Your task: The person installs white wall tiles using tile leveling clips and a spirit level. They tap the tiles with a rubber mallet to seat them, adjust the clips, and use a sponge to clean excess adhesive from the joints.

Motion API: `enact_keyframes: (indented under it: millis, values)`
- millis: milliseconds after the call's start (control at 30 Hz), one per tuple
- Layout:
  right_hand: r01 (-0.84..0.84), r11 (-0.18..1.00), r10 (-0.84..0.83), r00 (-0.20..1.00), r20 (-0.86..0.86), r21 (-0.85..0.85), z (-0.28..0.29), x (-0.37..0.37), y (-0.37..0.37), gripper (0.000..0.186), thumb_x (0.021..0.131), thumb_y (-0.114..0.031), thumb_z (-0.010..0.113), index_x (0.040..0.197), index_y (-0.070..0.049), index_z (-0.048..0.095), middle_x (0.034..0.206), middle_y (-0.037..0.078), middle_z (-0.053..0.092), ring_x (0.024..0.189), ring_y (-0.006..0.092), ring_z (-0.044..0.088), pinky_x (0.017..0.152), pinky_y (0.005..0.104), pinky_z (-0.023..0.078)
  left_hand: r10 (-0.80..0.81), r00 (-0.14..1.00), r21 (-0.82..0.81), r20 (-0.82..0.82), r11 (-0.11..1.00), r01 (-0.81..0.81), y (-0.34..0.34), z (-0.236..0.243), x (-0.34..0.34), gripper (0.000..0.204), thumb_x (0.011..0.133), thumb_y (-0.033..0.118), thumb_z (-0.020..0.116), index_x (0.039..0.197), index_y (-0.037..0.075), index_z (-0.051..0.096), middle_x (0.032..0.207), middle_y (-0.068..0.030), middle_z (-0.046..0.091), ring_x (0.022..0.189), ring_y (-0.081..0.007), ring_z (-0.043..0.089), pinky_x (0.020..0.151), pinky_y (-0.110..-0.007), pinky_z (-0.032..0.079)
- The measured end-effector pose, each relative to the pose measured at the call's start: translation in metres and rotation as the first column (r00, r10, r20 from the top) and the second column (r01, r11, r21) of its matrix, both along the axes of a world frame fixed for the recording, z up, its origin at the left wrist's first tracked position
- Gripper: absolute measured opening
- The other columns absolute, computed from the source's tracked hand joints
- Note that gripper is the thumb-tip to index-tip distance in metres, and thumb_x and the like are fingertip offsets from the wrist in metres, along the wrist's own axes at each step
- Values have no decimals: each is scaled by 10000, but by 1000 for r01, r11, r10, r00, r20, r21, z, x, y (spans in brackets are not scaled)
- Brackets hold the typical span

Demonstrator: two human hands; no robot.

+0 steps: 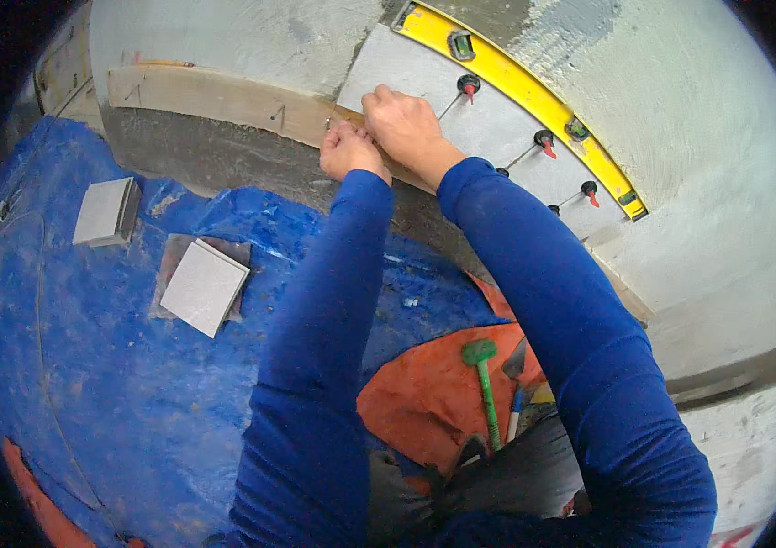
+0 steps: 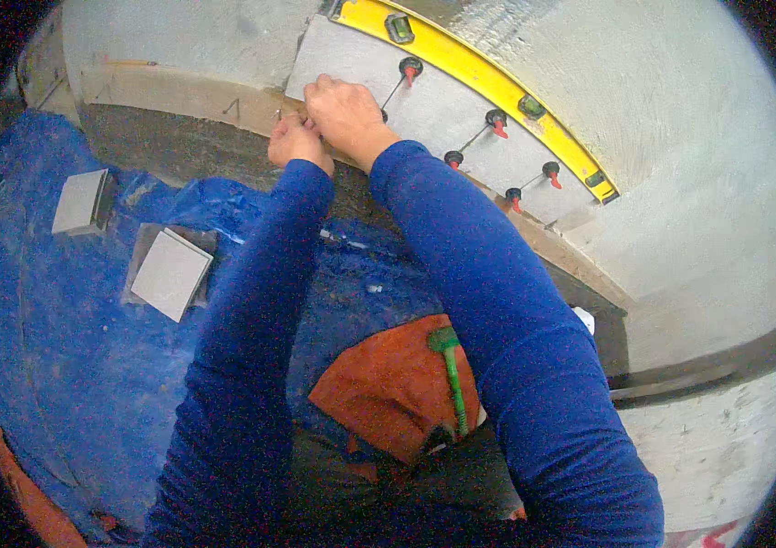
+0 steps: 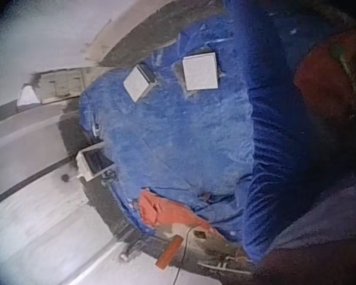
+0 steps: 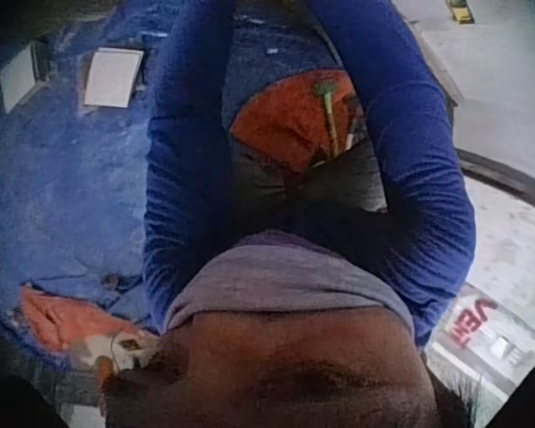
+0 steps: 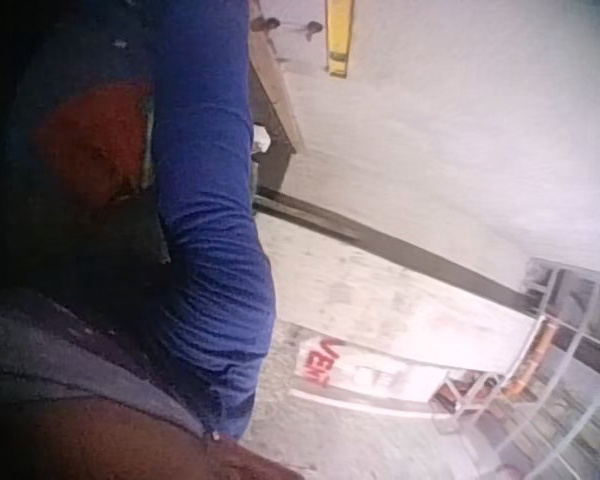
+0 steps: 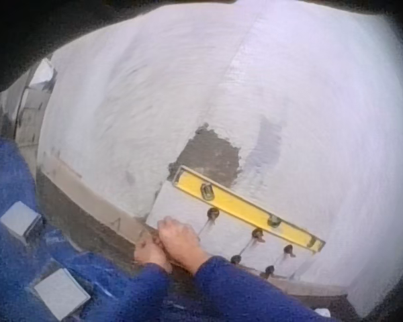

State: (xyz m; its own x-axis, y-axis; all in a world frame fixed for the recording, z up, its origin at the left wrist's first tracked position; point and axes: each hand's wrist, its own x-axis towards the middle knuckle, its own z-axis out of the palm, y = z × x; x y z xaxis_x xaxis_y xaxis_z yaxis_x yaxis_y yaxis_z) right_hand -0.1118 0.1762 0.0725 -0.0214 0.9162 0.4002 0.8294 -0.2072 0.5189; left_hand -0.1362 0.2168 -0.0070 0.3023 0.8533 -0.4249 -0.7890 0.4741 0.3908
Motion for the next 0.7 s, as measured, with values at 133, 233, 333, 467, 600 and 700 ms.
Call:
enact_keyframes:
  millis: [133, 233, 333, 467, 600, 700]
  values:
    - [73, 995, -72, 997, 25, -68, -5, -2, 2, 206, 816, -197, 684, 949, -41, 666, 927, 139, 668, 843, 287, 726, 659, 406, 602, 10, 998, 5, 62, 1000, -10, 1, -5, 8, 166, 995, 115, 588, 1082, -26, 604, 978, -127, 668, 825, -219, 669, 701, -359, 567]
    - [91, 993, -87, 995, 52, -78, -5, -4, 4, 233, 817, -234, 700, 950, -46, 665, 918, 137, 662, 839, 285, 725, 652, 407, 601, 26, 996, 24, 86, 999, -28, 3, -7, 9, 208, 1004, 162, 593, 1095, -25, 589, 983, -122, 675, 828, -212, 665, 696, -366, 562]
    - [88, 993, -83, 994, 74, -77, -4, -4, 7, 266, 815, -271, 716, 948, -46, 664, 919, 137, 659, 831, 285, 725, 643, 411, 599, 24, 995, -4, 96, 1000, -24, 4, -5, 7, 235, 1004, 182, 607, 1111, -25, 576, 961, -108, 668, 833, -217, 664, 703, -366, 563]
    - [92, 992, -87, 994, 62, -82, -3, -4, 9, 275, 822, -285, 717, 944, -44, 666, 922, 141, 662, 821, 290, 725, 636, 415, 598, 93, 986, -42, 138, 995, -88, 3, 2, 7, 215, 1003, 190, 610, 1069, -12, 576, 930, -99, 655, 834, -222, 660, 705, -365, 563]
    - [87, 993, -83, 995, 46, -82, -1, -3, 9, 254, 836, -274, 699, 930, -40, 671, 918, 145, 667, 813, 294, 727, 635, 418, 599, 95, 980, -50, 173, 995, -88, 3, 5, 9, 199, 1009, 197, 590, 1031, -1, 581, 928, -103, 652, 840, -226, 657, 714, -374, 564]
    - [88, 993, -85, 996, 32, -81, 0, -1, 9, 249, 847, -274, 683, 922, -37, 673, 910, 144, 670, 803, 296, 727, 625, 424, 598, 79, 984, -36, 160, 997, -74, 3, 5, 11, 205, 1016, 207, 575, 1019, 2, 586, 943, -113, 657, 839, -235, 658, 724, -387, 566]
